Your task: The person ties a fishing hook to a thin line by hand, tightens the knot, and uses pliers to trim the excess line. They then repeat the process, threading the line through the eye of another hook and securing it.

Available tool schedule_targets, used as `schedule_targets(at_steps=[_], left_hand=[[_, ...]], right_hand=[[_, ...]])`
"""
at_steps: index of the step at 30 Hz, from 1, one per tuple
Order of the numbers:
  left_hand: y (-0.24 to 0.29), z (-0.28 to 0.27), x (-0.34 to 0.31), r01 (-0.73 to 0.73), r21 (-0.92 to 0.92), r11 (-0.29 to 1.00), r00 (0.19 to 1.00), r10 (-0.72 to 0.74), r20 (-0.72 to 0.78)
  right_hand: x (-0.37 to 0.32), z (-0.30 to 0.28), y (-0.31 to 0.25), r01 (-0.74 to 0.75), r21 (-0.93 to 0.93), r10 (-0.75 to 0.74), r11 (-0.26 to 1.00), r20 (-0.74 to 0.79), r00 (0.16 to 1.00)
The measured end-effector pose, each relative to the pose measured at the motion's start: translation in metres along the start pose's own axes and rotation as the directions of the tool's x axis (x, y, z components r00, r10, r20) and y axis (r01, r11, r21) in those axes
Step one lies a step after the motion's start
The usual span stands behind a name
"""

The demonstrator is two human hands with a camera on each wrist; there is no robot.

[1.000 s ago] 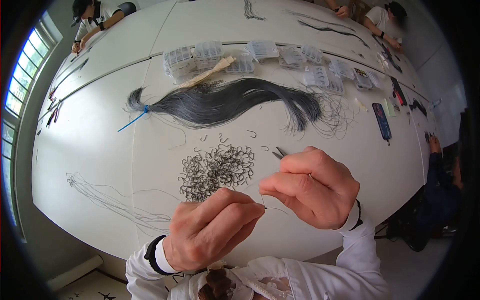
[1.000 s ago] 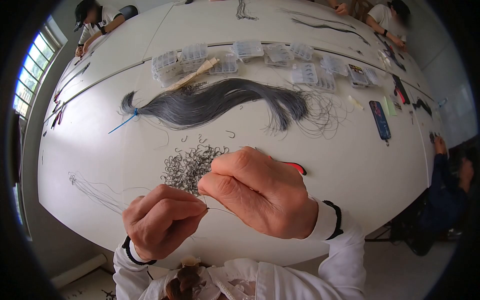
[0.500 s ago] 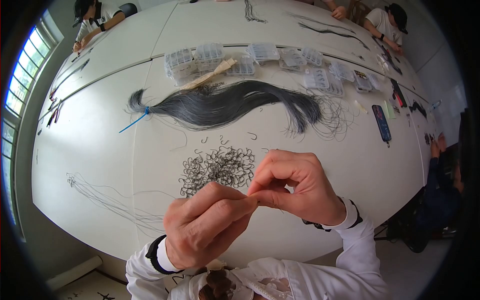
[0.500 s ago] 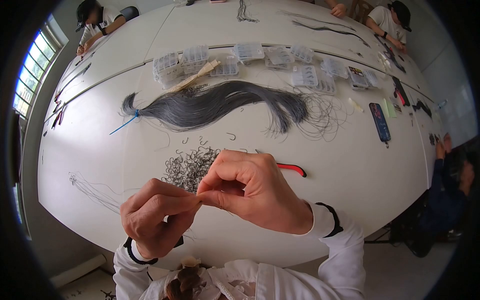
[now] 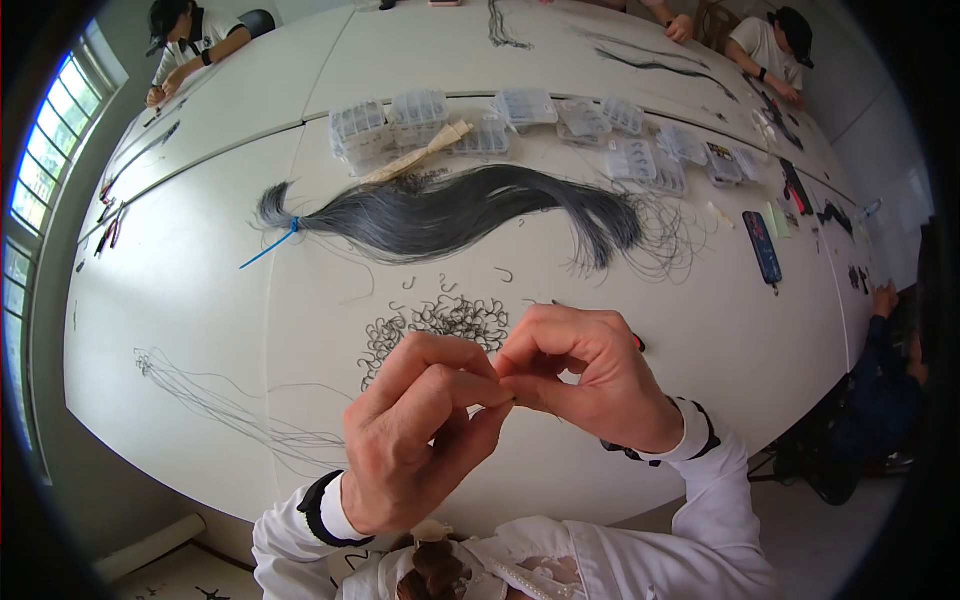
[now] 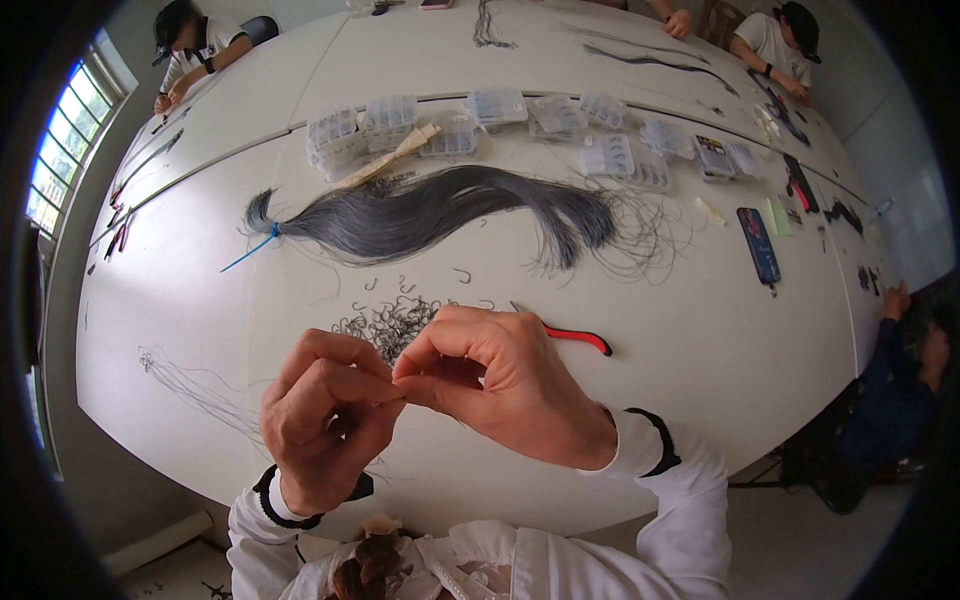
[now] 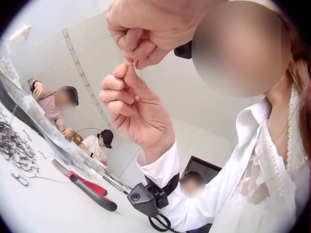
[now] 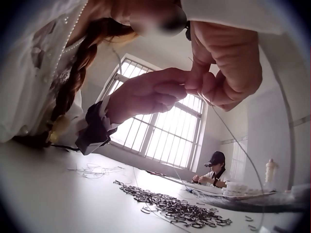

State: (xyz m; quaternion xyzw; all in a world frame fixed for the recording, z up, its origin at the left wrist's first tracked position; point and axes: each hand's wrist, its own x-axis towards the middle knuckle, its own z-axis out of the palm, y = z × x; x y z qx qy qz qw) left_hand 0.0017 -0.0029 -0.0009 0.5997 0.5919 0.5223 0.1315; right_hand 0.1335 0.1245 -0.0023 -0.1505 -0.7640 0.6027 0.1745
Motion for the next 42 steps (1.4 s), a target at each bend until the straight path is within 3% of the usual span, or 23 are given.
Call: schedule_targets(at_steps=[1,3,4,6,7,9,10,13,20,22,23,25,27,29,30,31,34,35,37,42], left_hand=[[0.001,-0.001,0.000,0.016,-0.002,1.000,1.000,-0.016,-0.010],[0.001,-0.002,0.000,0.032,-0.004,0.999,0.999,-0.032,-0.024],[0.001,-0.002,0.000,0.014,0.006,1.000,0.998,-0.014,-0.057],[0.000,-0.003,0.001,-0.002,0.015,1.000,0.996,0.003,-0.093],[0.001,-0.003,0.002,-0.002,0.052,0.999,0.995,0.007,-0.103],[0.000,-0.004,0.002,0.000,0.088,0.996,0.993,0.010,-0.116],[-0.001,-0.003,0.003,-0.009,0.097,0.995,0.992,0.021,-0.122],[-0.001,-0.002,0.003,-0.018,0.110,0.994,0.992,0.031,-0.119],[0.001,-0.001,0.003,0.078,0.002,0.997,0.995,-0.078,-0.070],[-0.005,-0.001,0.002,0.114,-0.089,0.990,0.988,-0.122,-0.090],[-0.008,-0.001,0.001,0.143,-0.180,0.973,0.981,-0.163,-0.102],[-0.009,-0.003,0.000,0.170,-0.249,0.953,0.972,-0.204,-0.116],[-0.010,-0.003,0.000,0.194,-0.324,0.926,0.961,-0.245,-0.125],[-0.009,-0.003,0.000,0.200,-0.335,0.921,0.954,-0.260,-0.146],[-0.008,-0.003,-0.001,0.200,-0.336,0.920,0.954,-0.261,-0.145],[-0.007,-0.003,-0.001,0.204,-0.349,0.915,0.949,-0.273,-0.159],[-0.006,-0.003,-0.003,0.207,-0.384,0.900,0.945,-0.285,-0.160],[-0.006,-0.003,-0.004,0.205,-0.403,0.892,0.946,-0.286,-0.151],[-0.006,-0.003,-0.004,0.200,-0.380,0.903,0.956,-0.265,-0.127],[-0.006,0.000,-0.004,0.207,-0.396,0.895,0.953,-0.277,-0.127]], right_hand=[[0.001,-0.003,0.000,0.002,-0.001,-0.002,1.000,0.001,1.000],[0.003,-0.012,0.002,0.090,-0.231,-0.064,0.969,0.120,0.991],[0.003,-0.014,0.000,0.093,-0.231,-0.065,0.969,0.124,0.990],[0.003,-0.017,-0.008,0.127,-0.423,-0.158,0.897,-0.039,0.987],[0.002,-0.021,-0.013,0.129,-0.424,-0.158,0.896,-0.035,0.987],[-0.001,-0.027,-0.022,0.123,-0.193,-0.134,0.973,-0.046,0.990],[-0.002,-0.028,-0.018,0.164,-0.165,-0.169,0.973,-0.019,0.985],[0.000,-0.020,-0.021,0.227,-0.325,-0.234,0.918,0.020,0.972],[-0.002,-0.026,-0.016,0.271,-0.418,-0.288,0.867,0.025,0.957],[0.000,-0.024,-0.013,0.213,-0.491,-0.353,0.844,-0.210,0.912],[0.002,-0.022,-0.012,0.218,-0.489,-0.354,0.845,-0.205,0.913],[0.006,-0.019,-0.012,0.312,-0.529,-0.552,0.789,-0.387,0.739],[-0.007,-0.014,-0.020,0.325,-0.531,-0.561,0.783,-0.377,0.737],[-0.019,-0.010,-0.024,0.475,-0.764,-0.709,0.436,0.034,0.705],[-0.020,0.002,-0.017,0.486,-0.765,-0.748,0.422,0.009,0.663],[-0.017,0.008,-0.012,0.485,-0.766,-0.748,0.423,0.007,0.664],[-0.009,0.020,-0.002,0.343,-0.673,-0.542,0.655,-0.102,0.834],[-0.005,0.022,0.001,0.343,-0.674,-0.543,0.654,-0.103,0.833],[-0.001,0.024,0.009,0.287,-0.548,-0.437,0.786,-0.164,0.884],[-0.005,0.024,0.012,0.387,-0.580,-0.525,0.717,-0.085,0.847]])
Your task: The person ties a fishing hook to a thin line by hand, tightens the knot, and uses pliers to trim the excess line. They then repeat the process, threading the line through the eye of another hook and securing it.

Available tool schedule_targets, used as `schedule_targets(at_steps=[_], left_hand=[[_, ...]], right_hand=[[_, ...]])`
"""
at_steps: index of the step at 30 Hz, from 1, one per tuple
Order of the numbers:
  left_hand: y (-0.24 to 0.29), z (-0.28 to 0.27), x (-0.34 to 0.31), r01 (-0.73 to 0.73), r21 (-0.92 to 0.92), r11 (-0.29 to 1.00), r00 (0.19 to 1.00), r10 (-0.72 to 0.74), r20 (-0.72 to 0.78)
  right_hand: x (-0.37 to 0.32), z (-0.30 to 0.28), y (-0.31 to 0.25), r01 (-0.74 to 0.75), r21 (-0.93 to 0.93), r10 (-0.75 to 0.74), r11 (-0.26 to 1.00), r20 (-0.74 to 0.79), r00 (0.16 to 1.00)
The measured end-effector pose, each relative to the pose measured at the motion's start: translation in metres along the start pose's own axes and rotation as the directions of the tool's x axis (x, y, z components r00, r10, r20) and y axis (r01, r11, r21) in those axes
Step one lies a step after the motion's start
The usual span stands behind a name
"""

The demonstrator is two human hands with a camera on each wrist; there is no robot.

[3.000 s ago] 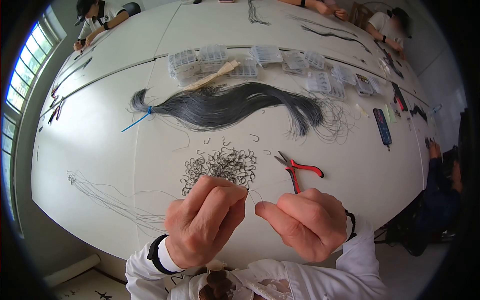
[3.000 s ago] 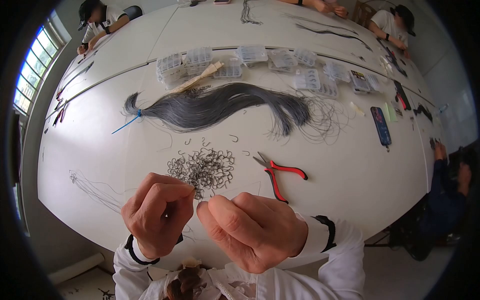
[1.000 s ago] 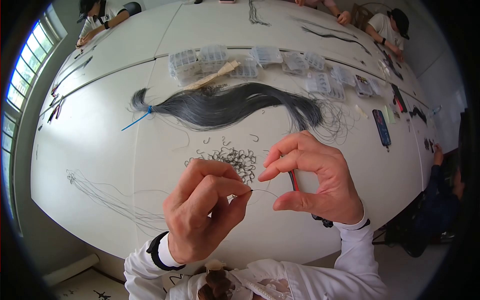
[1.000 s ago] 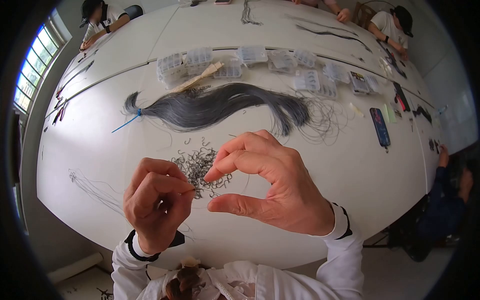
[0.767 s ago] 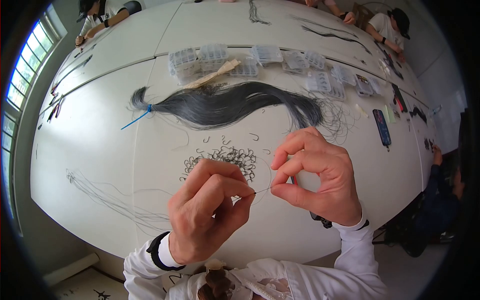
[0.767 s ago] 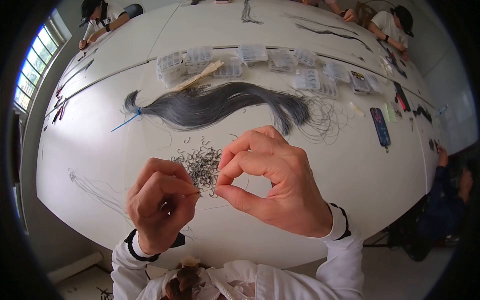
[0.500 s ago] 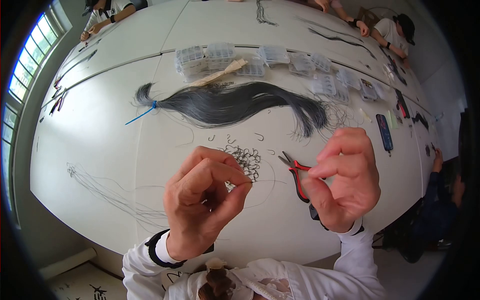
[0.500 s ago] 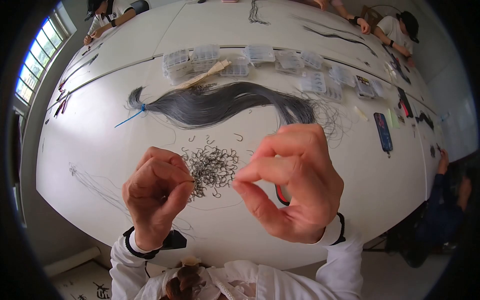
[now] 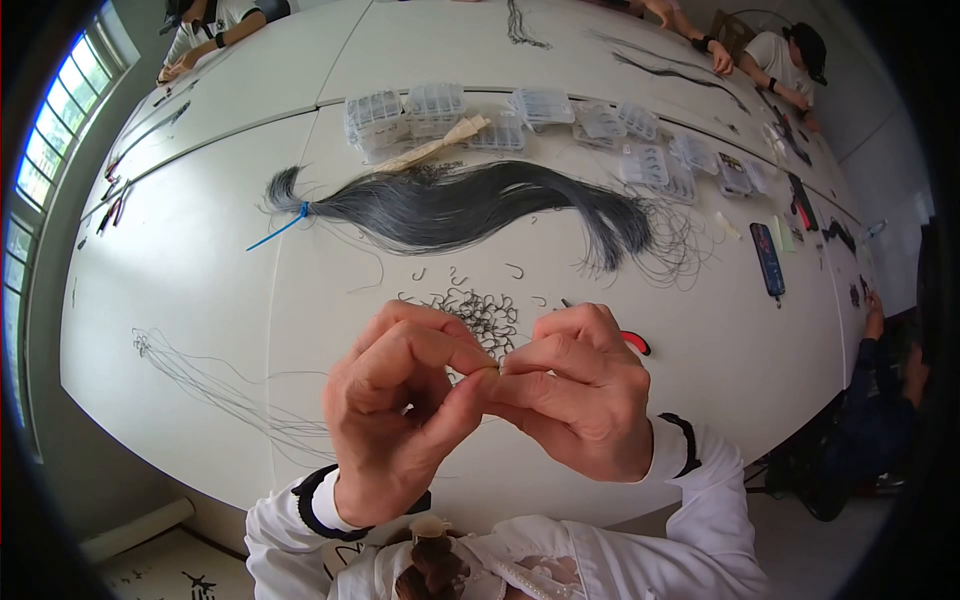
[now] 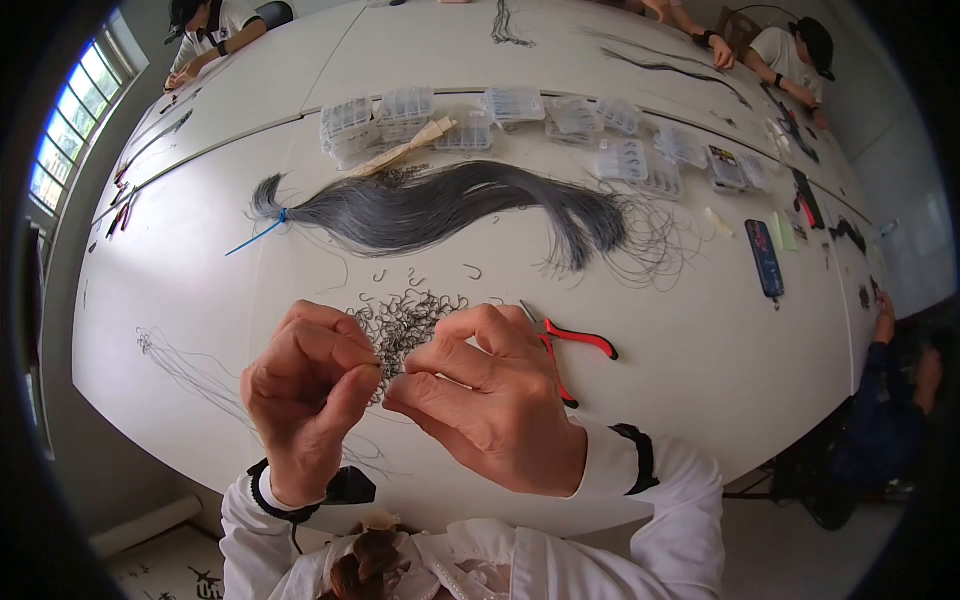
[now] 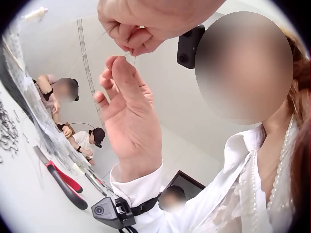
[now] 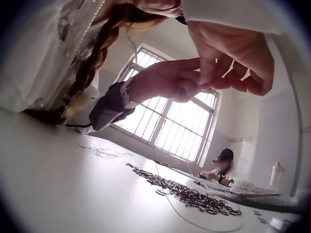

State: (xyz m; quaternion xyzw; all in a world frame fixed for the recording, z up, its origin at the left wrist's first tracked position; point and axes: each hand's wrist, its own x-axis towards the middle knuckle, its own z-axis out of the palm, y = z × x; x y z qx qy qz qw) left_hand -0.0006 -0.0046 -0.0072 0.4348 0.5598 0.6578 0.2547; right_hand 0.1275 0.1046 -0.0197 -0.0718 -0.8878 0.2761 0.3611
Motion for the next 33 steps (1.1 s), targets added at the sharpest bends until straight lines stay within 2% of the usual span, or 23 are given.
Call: schedule_targets(at_steps=[2,5,9,11,12,14,15,17,21,23,24,26,27,29,33], left_hand=[[0.000,0.002,0.001,0.054,-0.046,0.997,0.996,-0.057,-0.072],[-0.002,0.000,0.000,0.051,-0.038,0.998,0.998,-0.053,-0.046],[0.000,-0.001,-0.001,0.030,0.043,0.999,0.999,-0.029,-0.022],[0.002,-0.002,0.000,-0.020,0.120,0.993,1.000,0.023,-0.021],[0.002,-0.001,0.000,-0.021,0.120,0.993,0.999,0.023,-0.023],[0.003,-0.001,-0.001,-0.007,0.077,0.997,0.999,0.011,-0.046],[0.003,-0.001,-0.001,-0.008,0.077,0.997,0.999,0.012,-0.051],[0.003,-0.001,-0.001,-0.006,0.028,1.000,0.996,0.009,-0.087],[0.004,-0.002,-0.001,-0.005,0.018,1.000,0.994,0.007,-0.112],[0.002,-0.001,-0.001,-0.018,0.027,0.999,0.992,0.022,-0.128],[0.002,-0.001,-0.001,-0.018,0.026,0.999,0.991,0.021,-0.130],[0.002,-0.002,-0.001,-0.014,0.025,1.000,0.991,0.017,-0.133],[0.002,-0.002,-0.001,-0.014,0.024,1.000,0.991,0.017,-0.134],[0.001,-0.001,-0.001,0.008,0.031,0.999,0.993,-0.004,-0.120],[-0.002,-0.002,-0.002,0.005,0.054,0.999,0.995,0.000,-0.096]], right_hand=[[0.001,-0.006,-0.004,0.107,-0.122,-0.103,0.987,0.035,0.994],[0.002,-0.012,-0.009,0.183,-0.214,-0.168,0.959,0.086,0.982],[0.001,-0.009,-0.008,0.212,-0.196,-0.205,0.957,0.059,0.977],[0.001,-0.008,-0.007,0.176,-0.097,-0.173,0.980,0.042,0.984],[0.002,-0.008,-0.008,0.178,-0.096,-0.175,0.979,0.042,0.984],[0.003,-0.010,-0.011,0.060,0.057,-0.064,0.997,0.074,0.995],[0.002,-0.011,-0.013,0.063,0.059,-0.067,0.996,0.077,0.995],[-0.001,-0.011,-0.016,-0.174,0.251,0.138,0.952,0.154,0.978],[-0.002,-0.004,-0.012,-0.106,0.312,0.082,0.944,0.090,0.993],[-0.002,-0.006,-0.016,-0.125,0.199,0.111,0.972,0.081,0.991],[-0.002,-0.007,-0.016,-0.125,0.198,0.110,0.972,0.083,0.990],[-0.003,-0.008,-0.015,0.040,-0.031,-0.039,0.999,0.037,0.999],[-0.005,-0.009,-0.015,0.041,-0.032,-0.039,0.999,0.038,0.999],[-0.008,-0.013,-0.015,0.160,-0.215,-0.126,0.964,0.163,0.979],[-0.005,-0.013,-0.015,0.179,-0.252,-0.138,0.951,0.172,0.975]])
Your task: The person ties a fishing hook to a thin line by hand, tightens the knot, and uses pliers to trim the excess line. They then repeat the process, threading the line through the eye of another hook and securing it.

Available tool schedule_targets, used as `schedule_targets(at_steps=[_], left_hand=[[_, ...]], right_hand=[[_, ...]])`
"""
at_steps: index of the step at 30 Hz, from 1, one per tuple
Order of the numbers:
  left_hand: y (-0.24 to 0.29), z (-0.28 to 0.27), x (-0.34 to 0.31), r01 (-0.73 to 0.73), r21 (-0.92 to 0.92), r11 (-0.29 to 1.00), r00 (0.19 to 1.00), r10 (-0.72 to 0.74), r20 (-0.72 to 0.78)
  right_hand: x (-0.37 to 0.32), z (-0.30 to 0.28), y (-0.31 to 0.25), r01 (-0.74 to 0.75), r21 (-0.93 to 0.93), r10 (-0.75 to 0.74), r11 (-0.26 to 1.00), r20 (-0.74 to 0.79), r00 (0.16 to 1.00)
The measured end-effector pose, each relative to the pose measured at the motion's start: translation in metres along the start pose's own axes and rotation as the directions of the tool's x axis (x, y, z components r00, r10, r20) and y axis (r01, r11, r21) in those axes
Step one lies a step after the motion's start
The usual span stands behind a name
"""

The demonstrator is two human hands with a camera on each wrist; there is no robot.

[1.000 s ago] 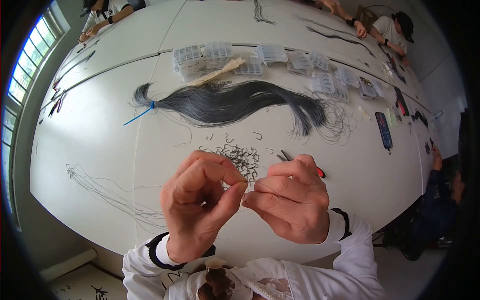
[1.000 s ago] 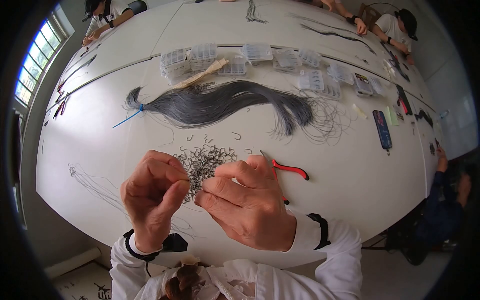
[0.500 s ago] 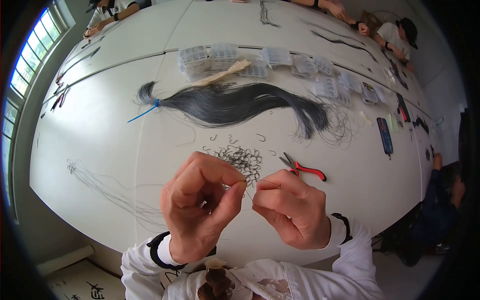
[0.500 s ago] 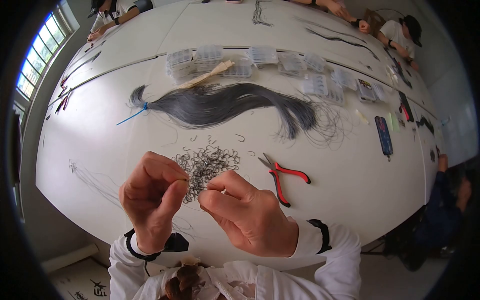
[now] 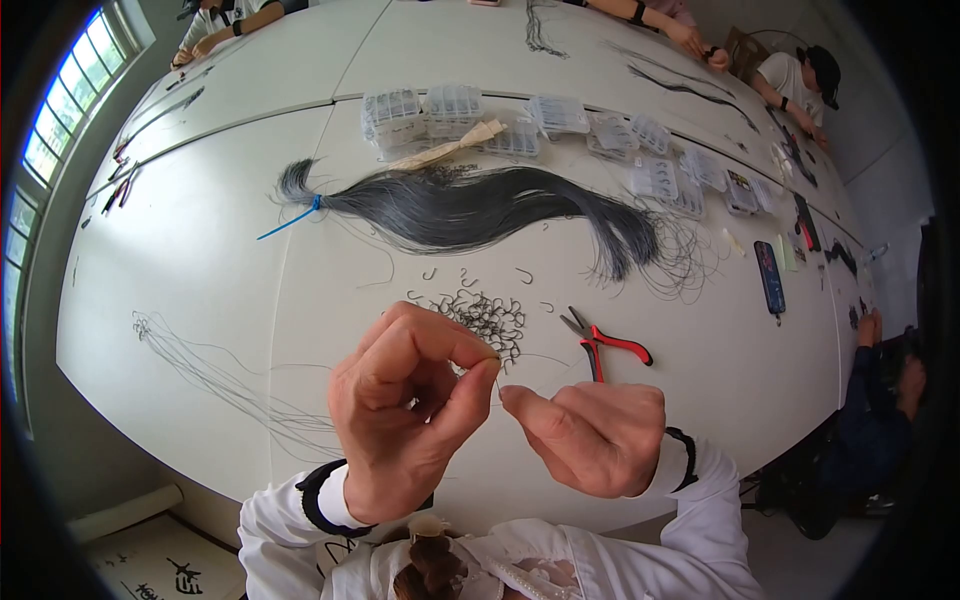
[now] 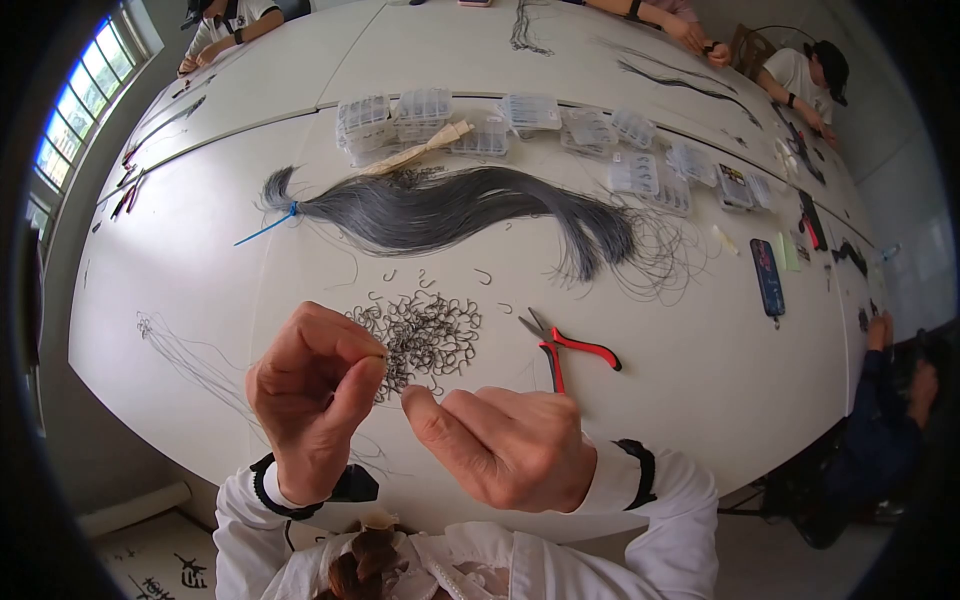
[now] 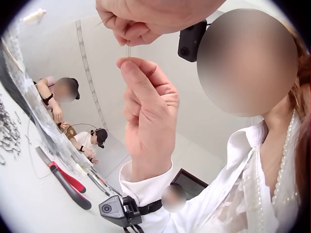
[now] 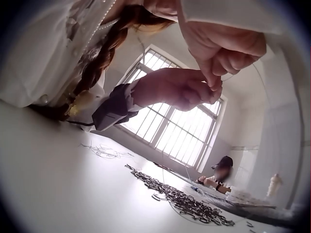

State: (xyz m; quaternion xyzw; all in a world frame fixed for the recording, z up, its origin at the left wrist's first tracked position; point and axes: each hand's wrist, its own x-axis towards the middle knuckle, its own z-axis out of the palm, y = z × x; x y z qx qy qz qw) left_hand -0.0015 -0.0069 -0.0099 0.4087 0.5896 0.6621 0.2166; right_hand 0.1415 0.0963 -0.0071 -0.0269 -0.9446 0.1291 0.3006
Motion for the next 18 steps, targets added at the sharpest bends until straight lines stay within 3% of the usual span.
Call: schedule_targets(at_steps=[2,3,5,6,7,8,9,11,12,14,15,17,18], left_hand=[[0.001,0.000,0.000,-0.025,0.001,1.000,1.000,0.025,-0.006],[0.001,0.001,0.000,-0.025,0.001,1.000,1.000,0.025,-0.005],[0.002,0.003,0.000,-0.041,-0.004,0.999,0.998,0.041,-0.038],[0.002,0.002,0.000,-0.042,-0.004,0.999,0.998,0.041,-0.038],[0.002,0.001,0.000,-0.048,-0.003,0.999,0.998,0.048,-0.029],[0.003,0.001,0.000,-0.054,-0.002,0.999,0.998,0.054,-0.020],[0.003,0.001,0.000,-0.054,-0.002,0.999,0.998,0.054,-0.021],[0.003,0.003,0.000,-0.072,-0.001,0.997,0.997,0.072,-0.016],[0.003,0.003,-0.001,-0.072,-0.001,0.997,0.997,0.072,-0.016],[0.002,0.003,-0.001,-0.068,0.020,0.998,0.997,0.068,-0.022],[0.002,0.003,-0.001,-0.067,0.020,0.998,0.997,0.068,-0.021],[0.004,0.004,-0.001,-0.075,0.074,0.994,0.997,0.077,-0.022],[0.003,0.004,-0.001,-0.075,0.074,0.994,0.997,0.077,-0.022]], right_hand=[[0.004,0.006,0.001,-0.063,0.113,0.075,0.992,-0.104,0.992],[0.007,0.007,0.003,-0.064,0.113,0.076,0.992,-0.105,0.992],[0.013,0.007,0.007,-0.149,0.398,0.171,0.905,-0.021,0.985],[0.011,0.010,0.007,-0.148,0.398,0.171,0.905,-0.021,0.985],[0.007,0.013,0.008,-0.278,0.650,0.281,0.707,0.103,0.954],[0.005,0.015,0.008,-0.390,0.817,0.340,0.426,0.254,0.905],[0.005,0.015,0.006,-0.390,0.816,0.340,0.426,0.255,0.905],[0.006,0.014,0.002,-0.418,0.886,0.365,-0.203,0.464,0.807],[0.007,0.010,0.002,-0.418,0.886,0.365,-0.203,0.464,0.807],[0.009,0.003,0.005,-0.501,0.777,0.306,-0.381,0.618,0.725],[0.008,0.004,0.005,-0.501,0.777,0.306,-0.381,0.618,0.724],[0.005,0.008,0.005,-0.430,0.891,0.488,-0.145,0.442,0.753],[0.005,0.008,0.005,-0.429,0.891,0.488,-0.144,0.442,0.753]])
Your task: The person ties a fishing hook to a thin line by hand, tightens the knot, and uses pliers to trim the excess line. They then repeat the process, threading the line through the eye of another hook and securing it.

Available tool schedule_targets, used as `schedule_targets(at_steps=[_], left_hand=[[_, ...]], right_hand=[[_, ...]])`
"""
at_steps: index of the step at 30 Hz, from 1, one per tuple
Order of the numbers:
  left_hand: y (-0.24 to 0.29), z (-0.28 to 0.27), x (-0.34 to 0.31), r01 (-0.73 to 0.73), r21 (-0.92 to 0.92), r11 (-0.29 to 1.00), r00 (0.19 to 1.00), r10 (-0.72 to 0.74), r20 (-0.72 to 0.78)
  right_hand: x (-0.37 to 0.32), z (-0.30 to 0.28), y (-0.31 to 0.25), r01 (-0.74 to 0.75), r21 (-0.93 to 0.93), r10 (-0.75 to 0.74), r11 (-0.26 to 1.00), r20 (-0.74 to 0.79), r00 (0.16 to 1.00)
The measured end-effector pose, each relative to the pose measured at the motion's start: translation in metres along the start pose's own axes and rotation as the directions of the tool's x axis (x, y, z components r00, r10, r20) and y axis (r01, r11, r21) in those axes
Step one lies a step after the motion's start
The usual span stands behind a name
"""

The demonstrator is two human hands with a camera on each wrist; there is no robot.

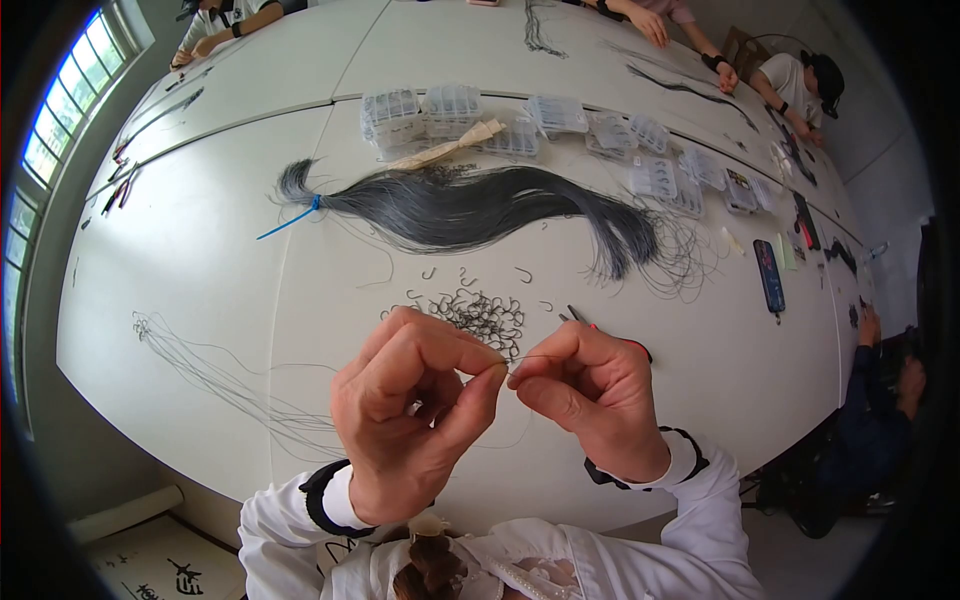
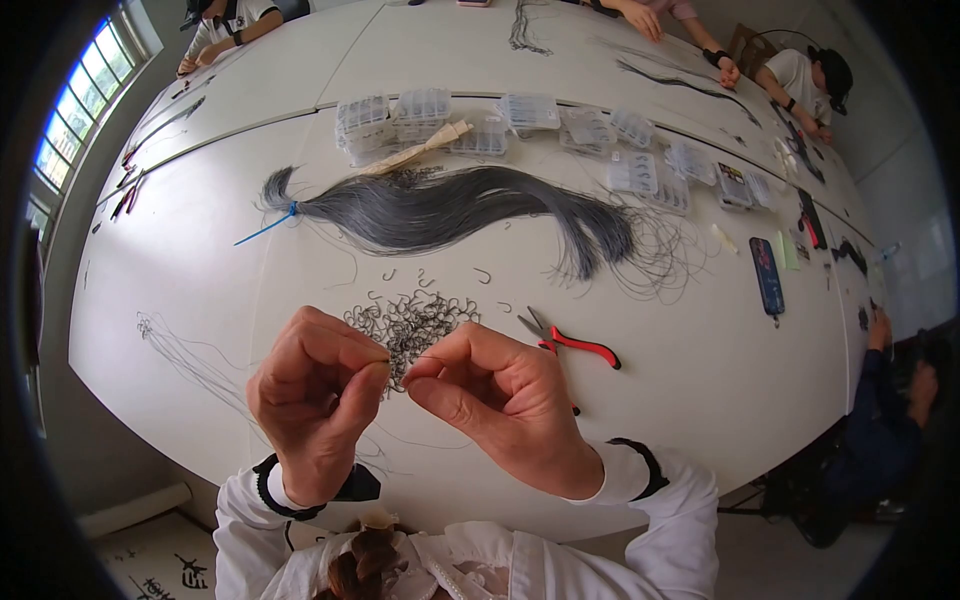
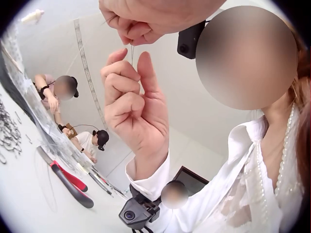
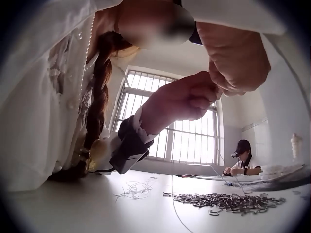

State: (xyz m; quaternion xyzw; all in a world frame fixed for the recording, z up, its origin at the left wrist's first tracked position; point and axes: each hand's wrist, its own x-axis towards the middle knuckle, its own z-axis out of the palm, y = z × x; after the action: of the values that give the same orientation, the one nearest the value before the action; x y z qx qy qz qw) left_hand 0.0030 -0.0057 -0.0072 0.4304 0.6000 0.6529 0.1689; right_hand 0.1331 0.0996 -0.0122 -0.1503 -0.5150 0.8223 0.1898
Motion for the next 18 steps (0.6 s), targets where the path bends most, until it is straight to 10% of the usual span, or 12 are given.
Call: schedule_targets(at_steps=[3,5,8,18], left_hand=[[0.000,0.001,-0.001,-0.009,-0.011,1.000,1.000,0.009,-0.014],[0.004,-0.002,-0.001,-0.024,0.061,0.998,0.999,0.022,0.040],[0.008,-0.002,-0.001,-0.060,0.094,0.994,0.998,0.056,0.042],[0.009,0.000,-0.002,-0.308,0.397,0.864,0.949,0.307,0.069]], right_hand=[[-0.001,0.000,0.000,0.284,-0.457,-0.305,0.843,0.029,0.952],[-0.001,-0.002,-0.003,0.559,-0.796,-0.608,0.232,0.330,0.722],[-0.009,-0.003,-0.007,0.560,-0.823,-0.574,-0.102,0.508,0.642],[-0.014,-0.002,-0.001,0.484,-0.752,-0.565,-0.447,0.657,0.500]])
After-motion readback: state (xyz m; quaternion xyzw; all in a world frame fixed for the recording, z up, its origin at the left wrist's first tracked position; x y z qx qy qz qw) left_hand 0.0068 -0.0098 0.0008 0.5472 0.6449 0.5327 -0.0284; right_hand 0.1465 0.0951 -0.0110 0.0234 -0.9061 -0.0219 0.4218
